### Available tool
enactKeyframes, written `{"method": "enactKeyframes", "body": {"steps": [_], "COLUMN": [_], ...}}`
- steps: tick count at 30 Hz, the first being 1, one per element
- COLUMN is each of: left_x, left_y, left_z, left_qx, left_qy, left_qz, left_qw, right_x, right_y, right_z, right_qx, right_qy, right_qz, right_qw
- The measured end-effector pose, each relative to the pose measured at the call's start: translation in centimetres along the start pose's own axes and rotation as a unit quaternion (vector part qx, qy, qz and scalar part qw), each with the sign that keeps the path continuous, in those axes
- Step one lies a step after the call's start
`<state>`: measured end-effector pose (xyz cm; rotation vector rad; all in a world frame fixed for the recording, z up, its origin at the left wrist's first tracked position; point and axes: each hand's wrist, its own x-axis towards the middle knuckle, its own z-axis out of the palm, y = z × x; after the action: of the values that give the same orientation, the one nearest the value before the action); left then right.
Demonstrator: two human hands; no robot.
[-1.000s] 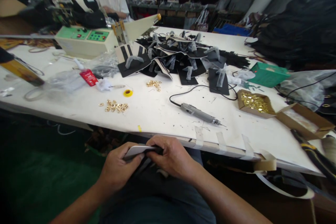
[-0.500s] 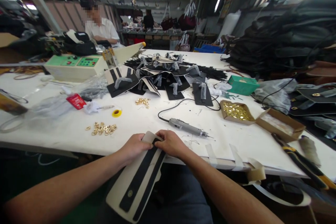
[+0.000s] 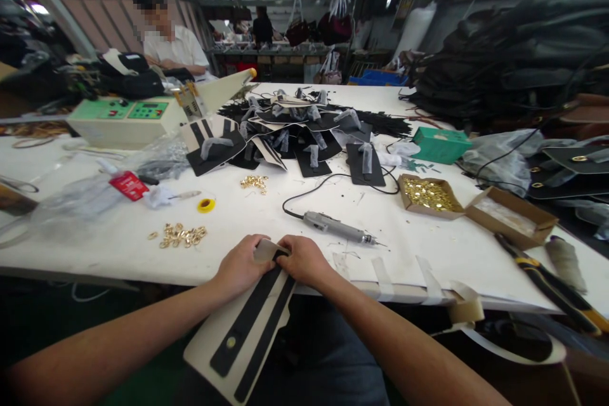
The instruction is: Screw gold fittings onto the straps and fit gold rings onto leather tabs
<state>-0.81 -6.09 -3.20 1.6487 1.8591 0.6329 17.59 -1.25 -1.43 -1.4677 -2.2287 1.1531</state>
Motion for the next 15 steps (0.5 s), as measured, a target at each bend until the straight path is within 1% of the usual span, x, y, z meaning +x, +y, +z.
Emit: {"method": "enactKeyframes", "body": {"steps": [3, 6, 13, 15], "left_x": [-0.5, -0.5, -0.6, -0.7], "left_y": [-0.5, -1.1, -2.0, -2.1], "left_z": [0.5, 1.0, 1.7, 1.8], "left_qx": [0.010, 0.014, 0.000, -0.004], "left_qy": [0.041, 0.073, 0.126, 0.137], "left_qz": [0.024, 0.052, 0.149, 0.167], "left_qw": [0.999, 0.996, 0.981, 0.976], "right_x": [-0.3, -0.6, -0.6, -0.3], "right_y": [-0.2, -0.2, 0.2, 0.3], "right_z": [0.3, 0.6, 1.0, 0.8], "right_qx": [-0.014, -0.021, -0.014, -0.016], "right_qy": [0.015, 0.032, 0.051, 0.046], "right_qz": [-0.005, -0.010, -0.014, -0.012], "right_qw": [1.000, 0.999, 0.998, 0.999]}}
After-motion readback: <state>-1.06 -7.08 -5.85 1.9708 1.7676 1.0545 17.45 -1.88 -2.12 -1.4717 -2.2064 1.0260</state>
